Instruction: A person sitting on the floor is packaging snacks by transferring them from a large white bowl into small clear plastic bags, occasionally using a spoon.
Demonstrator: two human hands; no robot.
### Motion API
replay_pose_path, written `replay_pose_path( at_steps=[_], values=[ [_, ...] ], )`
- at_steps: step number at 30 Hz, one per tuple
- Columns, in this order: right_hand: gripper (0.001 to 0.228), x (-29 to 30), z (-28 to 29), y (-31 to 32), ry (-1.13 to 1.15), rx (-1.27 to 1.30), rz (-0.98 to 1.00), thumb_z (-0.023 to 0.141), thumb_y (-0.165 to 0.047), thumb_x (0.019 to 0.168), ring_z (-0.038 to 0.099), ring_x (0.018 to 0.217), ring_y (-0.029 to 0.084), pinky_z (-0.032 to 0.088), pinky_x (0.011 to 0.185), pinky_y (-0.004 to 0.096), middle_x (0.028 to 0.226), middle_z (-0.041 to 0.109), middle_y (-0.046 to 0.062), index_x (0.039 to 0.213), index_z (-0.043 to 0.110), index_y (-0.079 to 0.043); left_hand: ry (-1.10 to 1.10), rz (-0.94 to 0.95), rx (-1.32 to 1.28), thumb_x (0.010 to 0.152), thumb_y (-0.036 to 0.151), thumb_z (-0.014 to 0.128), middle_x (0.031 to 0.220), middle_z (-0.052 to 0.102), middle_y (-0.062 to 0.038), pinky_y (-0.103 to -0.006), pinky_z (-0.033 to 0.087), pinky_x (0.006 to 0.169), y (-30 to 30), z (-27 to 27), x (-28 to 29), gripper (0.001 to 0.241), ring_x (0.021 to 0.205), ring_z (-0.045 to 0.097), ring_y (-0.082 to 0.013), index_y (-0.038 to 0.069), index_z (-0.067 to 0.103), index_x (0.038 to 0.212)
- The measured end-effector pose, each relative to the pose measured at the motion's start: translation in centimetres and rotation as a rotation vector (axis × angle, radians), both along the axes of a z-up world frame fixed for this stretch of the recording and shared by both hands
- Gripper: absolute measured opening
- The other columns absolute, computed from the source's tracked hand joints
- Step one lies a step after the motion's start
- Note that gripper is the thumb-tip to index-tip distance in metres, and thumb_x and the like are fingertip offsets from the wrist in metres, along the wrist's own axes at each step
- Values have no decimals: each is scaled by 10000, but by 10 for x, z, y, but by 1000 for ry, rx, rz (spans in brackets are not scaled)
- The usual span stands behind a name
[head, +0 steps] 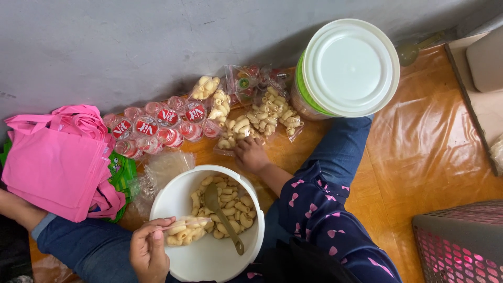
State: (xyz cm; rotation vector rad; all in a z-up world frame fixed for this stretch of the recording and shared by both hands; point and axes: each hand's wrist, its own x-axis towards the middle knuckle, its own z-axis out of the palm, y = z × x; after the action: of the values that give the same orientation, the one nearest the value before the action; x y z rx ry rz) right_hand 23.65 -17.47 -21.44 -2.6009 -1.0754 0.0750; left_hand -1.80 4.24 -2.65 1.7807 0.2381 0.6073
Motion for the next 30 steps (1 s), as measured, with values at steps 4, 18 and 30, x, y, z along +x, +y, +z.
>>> replay_pose_path(
  at_steps=[4,18,30],
  values=[
    [382,-12,-10,19,47,-213,11,525,-326,954,549,1181,351,459,959,495,1222,685,80,1224,709,-127,20,-10,-20,1062,126,493,989,682,-210,-387,599,959,1,0,-1,123,967,751,-327,5,514,1071],
    [763,-7,-4,9,50,-333,-226,514,-511,924,290,1478,344,265,1129,546,1636,300,117,1603,292,-242,11,-40,17,1064,110,503,996,692,-190,-403,591,1015,-4,2,-2,118,1002,739,-316,-3,536,1052],
    [535,10,20,-11,362,-45,-376,635,-409,896,628,796,433,522,544,476,1285,491,253,1303,396,-157,35,-72,62,1060,80,493,993,699,-200,-390,601,994,-18,11,5,120,999,744,-312,-21,553,1039]
  ],
)
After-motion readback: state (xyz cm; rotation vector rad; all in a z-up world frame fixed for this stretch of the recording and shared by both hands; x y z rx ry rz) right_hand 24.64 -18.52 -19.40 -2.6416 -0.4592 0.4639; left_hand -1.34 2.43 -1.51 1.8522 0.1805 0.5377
